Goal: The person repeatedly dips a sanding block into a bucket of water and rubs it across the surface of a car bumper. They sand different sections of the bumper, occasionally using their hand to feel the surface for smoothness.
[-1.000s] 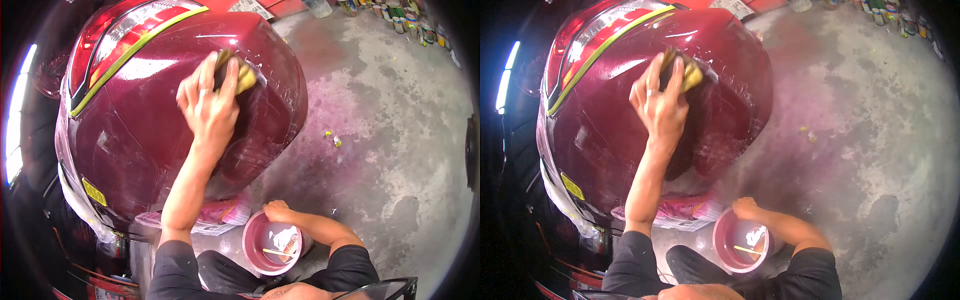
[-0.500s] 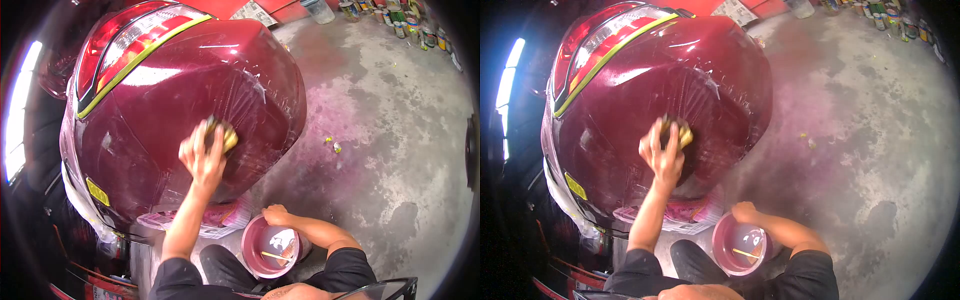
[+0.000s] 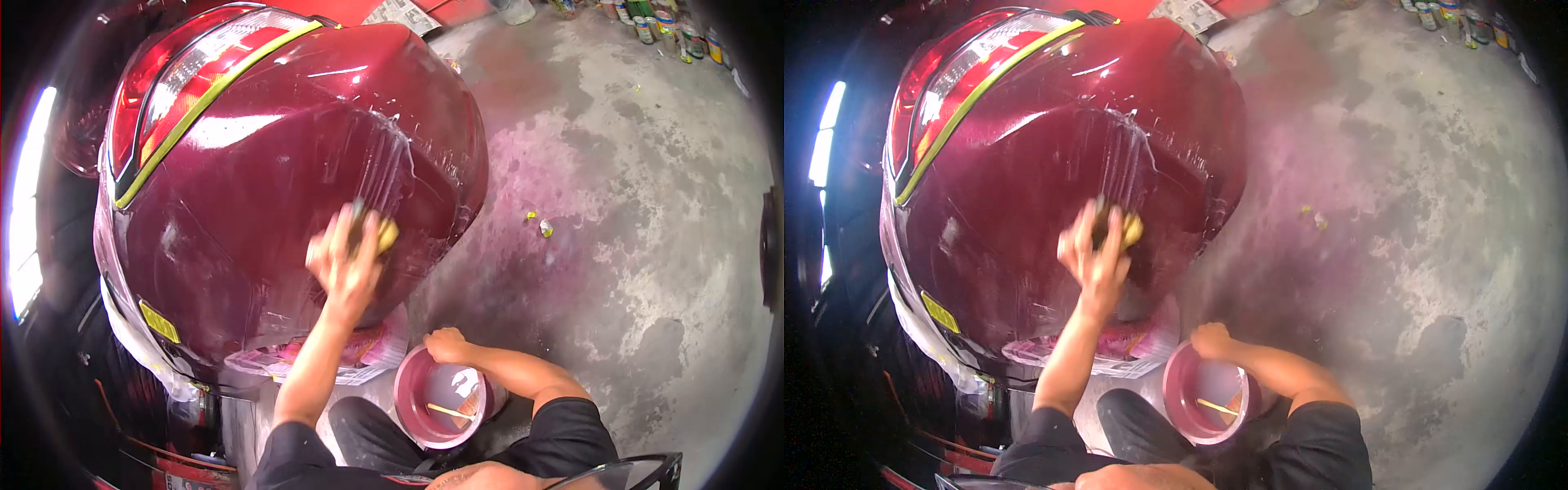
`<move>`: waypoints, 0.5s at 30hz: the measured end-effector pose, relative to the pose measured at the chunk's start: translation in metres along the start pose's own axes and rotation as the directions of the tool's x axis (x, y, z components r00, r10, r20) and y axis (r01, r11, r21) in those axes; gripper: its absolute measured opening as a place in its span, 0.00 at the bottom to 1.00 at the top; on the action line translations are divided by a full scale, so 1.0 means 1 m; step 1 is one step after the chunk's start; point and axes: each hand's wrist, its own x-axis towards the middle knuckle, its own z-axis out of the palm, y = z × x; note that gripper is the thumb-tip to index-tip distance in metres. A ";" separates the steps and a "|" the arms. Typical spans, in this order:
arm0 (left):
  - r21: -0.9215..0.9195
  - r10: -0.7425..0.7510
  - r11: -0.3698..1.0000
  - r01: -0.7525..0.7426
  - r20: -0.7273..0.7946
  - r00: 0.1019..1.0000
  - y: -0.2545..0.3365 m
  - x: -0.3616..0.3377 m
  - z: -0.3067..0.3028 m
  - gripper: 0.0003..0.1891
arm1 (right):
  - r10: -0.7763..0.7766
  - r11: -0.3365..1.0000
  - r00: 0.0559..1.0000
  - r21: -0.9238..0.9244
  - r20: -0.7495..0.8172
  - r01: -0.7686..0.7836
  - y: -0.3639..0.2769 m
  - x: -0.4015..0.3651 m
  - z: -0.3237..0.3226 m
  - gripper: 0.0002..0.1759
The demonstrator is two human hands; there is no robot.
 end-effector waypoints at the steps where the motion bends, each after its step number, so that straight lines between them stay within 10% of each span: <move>1: -0.020 0.009 1.000 -0.009 -0.002 1.000 0.013 0.048 0.008 0.26 | 0.004 1.000 0.999 -0.006 0.036 -0.004 0.002 0.003 0.002 0.12; 5: -0.005 0.089 0.996 -0.089 0.018 0.996 0.024 0.083 0.029 0.34 | 0.034 0.999 0.998 -0.012 0.059 -0.033 -0.006 -0.001 -0.013 0.14; 8: 0.062 0.065 0.996 -0.070 0.082 0.995 -0.028 -0.084 -0.002 0.33 | 0.053 0.999 0.999 0.008 -0.011 -0.052 -0.003 0.000 -0.006 0.14; 15: -0.050 0.066 0.997 -0.066 -0.002 0.998 0.040 0.064 0.033 0.29 | 0.049 0.998 0.997 -0.038 0.065 -0.047 -0.003 0.000 -0.007 0.14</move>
